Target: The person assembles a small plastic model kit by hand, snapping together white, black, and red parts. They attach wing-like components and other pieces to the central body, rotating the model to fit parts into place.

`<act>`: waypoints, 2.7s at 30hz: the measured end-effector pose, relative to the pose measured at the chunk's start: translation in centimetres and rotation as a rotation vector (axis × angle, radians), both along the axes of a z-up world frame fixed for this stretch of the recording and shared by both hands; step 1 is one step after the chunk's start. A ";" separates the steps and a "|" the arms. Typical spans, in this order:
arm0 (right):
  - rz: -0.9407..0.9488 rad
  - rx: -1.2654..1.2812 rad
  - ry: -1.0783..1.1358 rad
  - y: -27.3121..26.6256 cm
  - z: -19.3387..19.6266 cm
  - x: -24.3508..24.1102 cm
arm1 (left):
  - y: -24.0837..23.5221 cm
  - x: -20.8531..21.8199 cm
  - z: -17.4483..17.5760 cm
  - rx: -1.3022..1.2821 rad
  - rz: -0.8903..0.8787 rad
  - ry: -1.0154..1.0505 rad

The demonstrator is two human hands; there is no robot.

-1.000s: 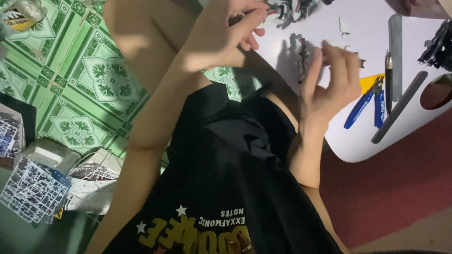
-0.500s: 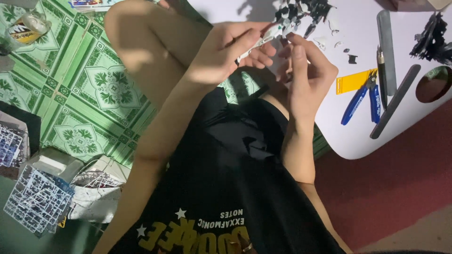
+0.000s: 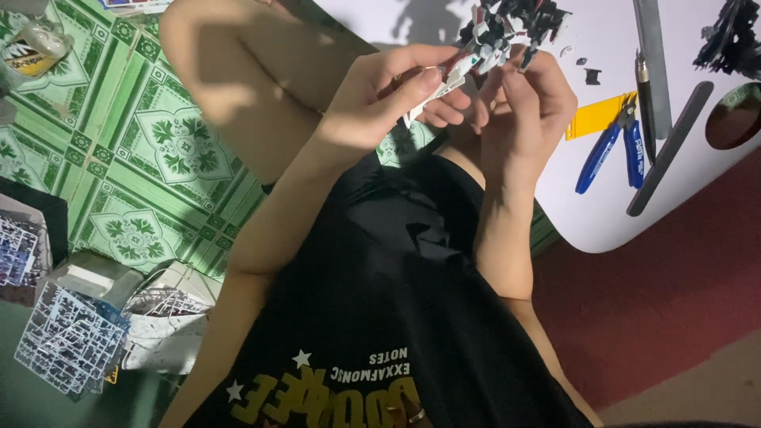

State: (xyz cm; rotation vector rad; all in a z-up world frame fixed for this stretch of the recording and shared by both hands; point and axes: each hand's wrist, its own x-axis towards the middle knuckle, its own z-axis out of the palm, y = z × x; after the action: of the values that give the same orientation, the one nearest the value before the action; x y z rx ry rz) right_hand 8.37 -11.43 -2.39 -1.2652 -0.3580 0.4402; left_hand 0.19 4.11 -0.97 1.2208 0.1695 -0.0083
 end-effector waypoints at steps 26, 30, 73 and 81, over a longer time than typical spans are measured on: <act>-0.161 0.040 0.125 1.6 0.5 -0.1 | -2.0 1.2 -4.3 -0.465 -0.102 -0.021; -0.180 0.044 0.077 0.9 -0.5 0.1 | -1.7 1.6 -4.6 -0.318 -0.131 -0.093; -0.132 0.186 0.156 -0.5 -0.6 -0.9 | -4.0 0.5 -0.6 1.444 0.542 -0.479; -0.139 0.267 0.101 -2.5 -3.2 0.6 | -3.4 0.6 -0.6 1.550 0.564 -0.467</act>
State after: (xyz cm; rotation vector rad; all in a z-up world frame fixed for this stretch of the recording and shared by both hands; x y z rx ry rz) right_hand 8.96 -13.90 -5.58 -0.9968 -0.2328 0.3248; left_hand 0.77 0.71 -1.61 2.6093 0.0833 1.0646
